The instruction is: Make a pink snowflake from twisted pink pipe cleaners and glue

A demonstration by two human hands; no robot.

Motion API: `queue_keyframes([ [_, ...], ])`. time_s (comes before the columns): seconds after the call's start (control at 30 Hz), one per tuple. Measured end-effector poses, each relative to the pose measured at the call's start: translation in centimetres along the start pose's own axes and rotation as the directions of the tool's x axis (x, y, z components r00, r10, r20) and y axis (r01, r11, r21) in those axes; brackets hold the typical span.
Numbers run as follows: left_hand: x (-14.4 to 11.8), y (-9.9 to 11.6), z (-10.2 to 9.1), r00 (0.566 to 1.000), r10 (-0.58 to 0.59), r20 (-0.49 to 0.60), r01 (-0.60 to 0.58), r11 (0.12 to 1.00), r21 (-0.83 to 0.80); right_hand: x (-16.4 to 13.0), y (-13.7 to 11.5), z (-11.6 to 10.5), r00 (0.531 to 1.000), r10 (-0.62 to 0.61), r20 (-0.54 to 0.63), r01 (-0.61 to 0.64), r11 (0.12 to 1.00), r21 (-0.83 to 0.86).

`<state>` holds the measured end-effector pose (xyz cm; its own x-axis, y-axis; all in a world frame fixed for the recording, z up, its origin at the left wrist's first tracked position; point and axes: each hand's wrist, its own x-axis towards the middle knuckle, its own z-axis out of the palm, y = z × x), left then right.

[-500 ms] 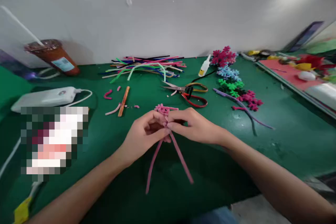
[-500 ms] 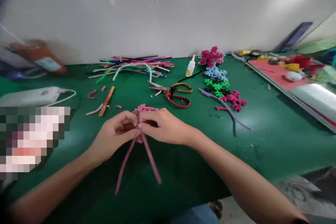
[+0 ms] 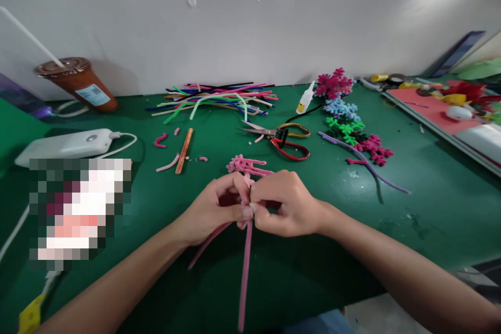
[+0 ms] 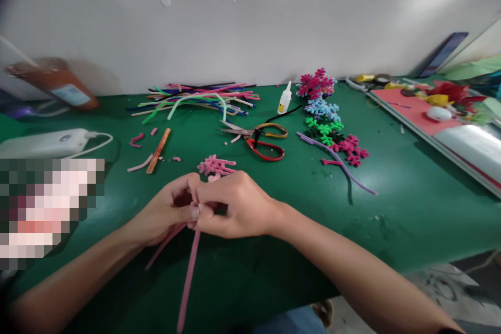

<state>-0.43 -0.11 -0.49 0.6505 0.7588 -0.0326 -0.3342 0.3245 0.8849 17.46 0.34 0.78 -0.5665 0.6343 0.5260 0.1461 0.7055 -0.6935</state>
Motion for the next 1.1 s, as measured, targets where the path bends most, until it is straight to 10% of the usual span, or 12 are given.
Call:
queue_keyframes([
  [0.23, -0.2, 0.0, 0.3, 0.991, -0.105, 0.079, 0.116, 0.982, -0.15, 0.1, -0.5, -0.5, 0.99, 0.048, 0.132, -0.065, 0.99, 0.123],
  [0.7, 0.4, 0.5, -0.9, 0.988, 0.018, -0.154, 0.021, 0.968, 0.249, 0.5, 1.1, -1.3, 0.859, 0.416, 0.297, -0.511, 0.722, 0.467],
  [1.1, 0.5, 0.6, -0.4, 0.982, 0.019, -0.19, 0.023, 0.977, 0.213, 0.8, 1.1, -1.6, 0.891, 0.376, 0.253, -0.446, 0.829, 0.337],
])
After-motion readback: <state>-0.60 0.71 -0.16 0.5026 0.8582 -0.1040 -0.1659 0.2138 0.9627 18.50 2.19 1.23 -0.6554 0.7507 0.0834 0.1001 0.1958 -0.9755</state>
